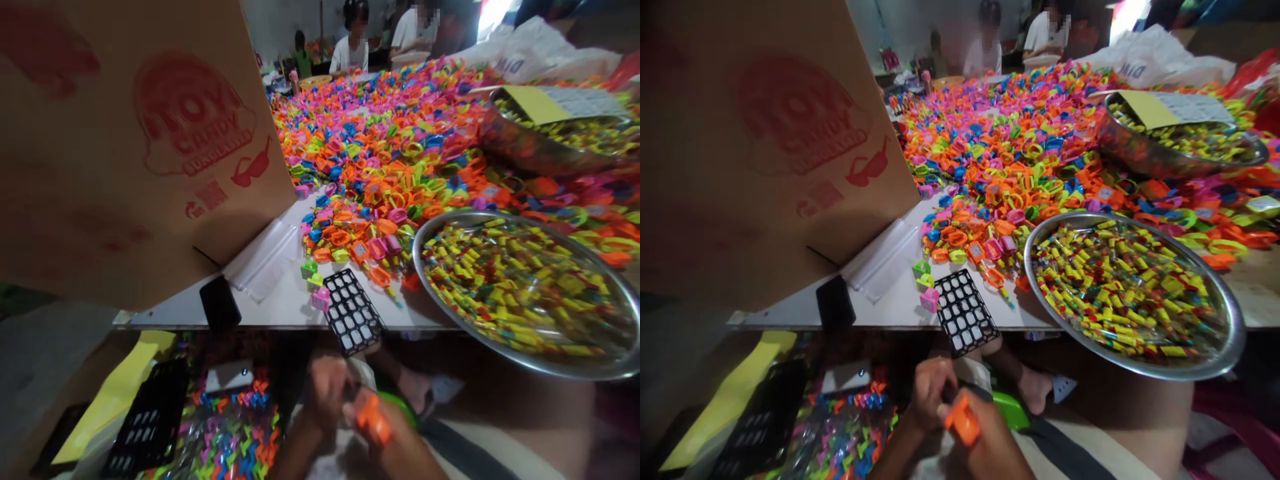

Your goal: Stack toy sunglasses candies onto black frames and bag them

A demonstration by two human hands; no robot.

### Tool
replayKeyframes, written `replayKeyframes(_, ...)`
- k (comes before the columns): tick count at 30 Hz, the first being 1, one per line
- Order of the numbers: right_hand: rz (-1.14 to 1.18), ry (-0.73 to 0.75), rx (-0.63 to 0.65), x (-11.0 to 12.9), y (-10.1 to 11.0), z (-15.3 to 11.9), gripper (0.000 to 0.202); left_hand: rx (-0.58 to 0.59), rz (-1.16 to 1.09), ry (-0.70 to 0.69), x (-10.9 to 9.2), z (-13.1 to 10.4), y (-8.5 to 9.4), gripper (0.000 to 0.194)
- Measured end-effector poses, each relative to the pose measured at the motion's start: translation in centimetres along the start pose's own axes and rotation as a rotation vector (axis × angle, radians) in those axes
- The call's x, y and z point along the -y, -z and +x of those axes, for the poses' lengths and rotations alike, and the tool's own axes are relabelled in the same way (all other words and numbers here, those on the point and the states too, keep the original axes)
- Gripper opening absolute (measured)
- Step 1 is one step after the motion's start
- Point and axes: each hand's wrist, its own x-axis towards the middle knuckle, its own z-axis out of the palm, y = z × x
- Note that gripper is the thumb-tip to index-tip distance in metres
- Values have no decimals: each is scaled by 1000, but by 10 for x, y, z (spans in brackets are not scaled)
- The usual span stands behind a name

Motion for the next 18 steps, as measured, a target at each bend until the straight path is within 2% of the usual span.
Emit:
replayKeyframes(2, -41, -108, 12, -2, 9, -10, 16, -118, -72, 77, 13, 4, 10, 79)
replayKeyframes(5, -166, -183, 2, -2, 28, -3, 13, -260, -256, 248, 27, 8, 17, 71)
replayKeyframes(8, -299, -65, -3, 2, 44, 12, 11, -224, -435, 314, 29, 17, 14, 65)
replayKeyframes(12, -475, 147, -226, 10, 60, 21, 18, -176, -539, 305, 24, 30, 4, 58)
replayKeyframes(14, -490, 113, -242, 12, 65, 25, 20, -176, -581, 301, 22, 36, 1, 55)
replayKeyframes(18, -309, -93, -107, 13, 62, 46, 32, -139, -625, 310, 21, 46, 1, 54)
